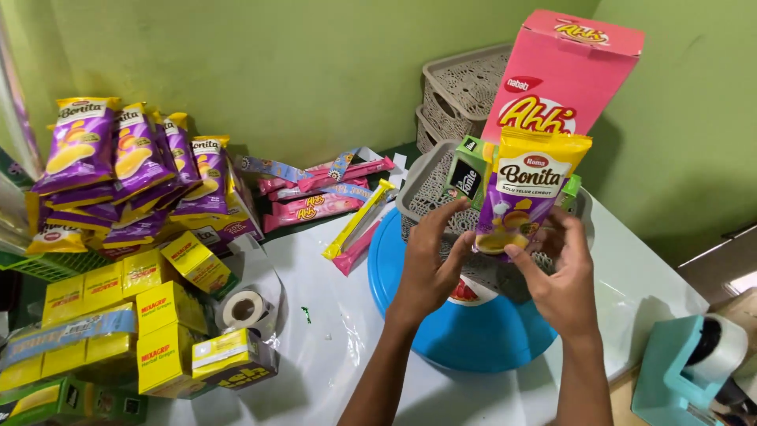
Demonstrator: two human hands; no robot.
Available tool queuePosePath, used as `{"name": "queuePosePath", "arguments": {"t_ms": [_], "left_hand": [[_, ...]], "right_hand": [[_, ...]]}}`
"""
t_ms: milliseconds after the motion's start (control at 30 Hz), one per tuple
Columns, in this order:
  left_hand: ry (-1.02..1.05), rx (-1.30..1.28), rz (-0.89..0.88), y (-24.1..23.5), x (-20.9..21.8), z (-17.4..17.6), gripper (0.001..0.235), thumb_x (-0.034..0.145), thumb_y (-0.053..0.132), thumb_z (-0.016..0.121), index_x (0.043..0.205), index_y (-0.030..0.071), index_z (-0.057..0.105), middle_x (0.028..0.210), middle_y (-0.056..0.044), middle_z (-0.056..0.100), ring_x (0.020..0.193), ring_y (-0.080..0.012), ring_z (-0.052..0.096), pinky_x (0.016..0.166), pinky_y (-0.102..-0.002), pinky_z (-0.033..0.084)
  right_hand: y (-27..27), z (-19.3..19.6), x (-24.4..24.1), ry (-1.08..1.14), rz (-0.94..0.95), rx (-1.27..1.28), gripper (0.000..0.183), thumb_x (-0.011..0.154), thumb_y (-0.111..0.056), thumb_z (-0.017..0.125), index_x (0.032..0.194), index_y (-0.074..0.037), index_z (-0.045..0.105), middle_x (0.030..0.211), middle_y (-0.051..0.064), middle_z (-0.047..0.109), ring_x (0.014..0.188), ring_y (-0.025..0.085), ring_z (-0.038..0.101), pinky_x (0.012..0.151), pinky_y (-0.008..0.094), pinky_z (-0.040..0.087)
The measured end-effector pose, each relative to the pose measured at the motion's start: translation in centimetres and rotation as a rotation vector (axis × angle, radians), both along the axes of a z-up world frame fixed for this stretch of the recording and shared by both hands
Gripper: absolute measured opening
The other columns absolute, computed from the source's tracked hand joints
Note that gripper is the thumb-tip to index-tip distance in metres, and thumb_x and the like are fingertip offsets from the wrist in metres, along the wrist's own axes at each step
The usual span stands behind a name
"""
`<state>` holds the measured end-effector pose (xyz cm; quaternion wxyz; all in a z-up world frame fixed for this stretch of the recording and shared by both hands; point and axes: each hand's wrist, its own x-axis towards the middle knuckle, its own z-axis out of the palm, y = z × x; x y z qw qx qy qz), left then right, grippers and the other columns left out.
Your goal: Arranging various snack packages like boxes and bags into a basket and on a table for display or gift preparation.
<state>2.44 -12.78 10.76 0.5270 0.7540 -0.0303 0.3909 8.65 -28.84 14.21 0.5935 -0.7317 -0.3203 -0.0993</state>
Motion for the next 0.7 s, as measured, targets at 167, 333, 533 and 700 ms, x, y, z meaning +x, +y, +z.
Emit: {"name": "queuePosePath", "arguments": {"t_ms": [167,333,533,700], "left_hand": [[0.187,0.395,0.078,-0.5,0.8,-1.5,0.025,0.105,0.022,0.059,0.128,0.016,0.067,0.127,-0.006,0.065,0.125,-0.0281,0.057,0.091,-0.041,0.038],[0.222,0.483,0.008,-1.9,1.7,-2.3,0.029,0.099,0.011,0.063,0.127,0.013,0.072,0.130,-0.004,0.069,0.111,-0.0309,0.047,0.080,-0.043,0.042],[0.200,0.478,0.091,-3.7,2.2,-2.4,0.031,0.089,0.000,0.072,0.119,0.010,0.076,0.118,-0.007,0.073,0.100,-0.0310,0.049,0.065,-0.042,0.048],[0.181,0.337,0.076,-4.2,1.3,-1.3,0.023,0.100,0.000,0.060,0.115,0.011,0.074,0.107,-0.009,0.070,0.107,-0.0293,0.058,0.064,-0.032,0.056]], "right_hand": [[-2.3,-0.6,1.3,-0.018,-0.077,-0.017,0.061,0.093,-0.004,0.072,0.144,0.004,0.040,0.124,0.026,0.054,0.113,0.039,0.058,0.103,0.057,0.048],[-3.3,-0.5,1.9,-0.006,-0.171,0.089,0.061,0.092,-0.008,0.070,0.143,-0.003,0.038,0.139,0.018,0.051,0.116,0.024,0.054,0.087,0.034,0.051],[-3.6,-1.1,2.8,-0.028,-0.247,0.117,0.057,0.092,-0.009,0.070,0.141,-0.005,0.039,0.133,0.017,0.052,0.114,0.023,0.055,0.085,0.034,0.052],[-3.0,-1.8,3.1,-0.089,-0.233,0.105,0.059,0.098,-0.008,0.069,0.147,0.002,0.039,0.130,0.029,0.047,0.114,0.043,0.052,0.098,0.060,0.049]]}}
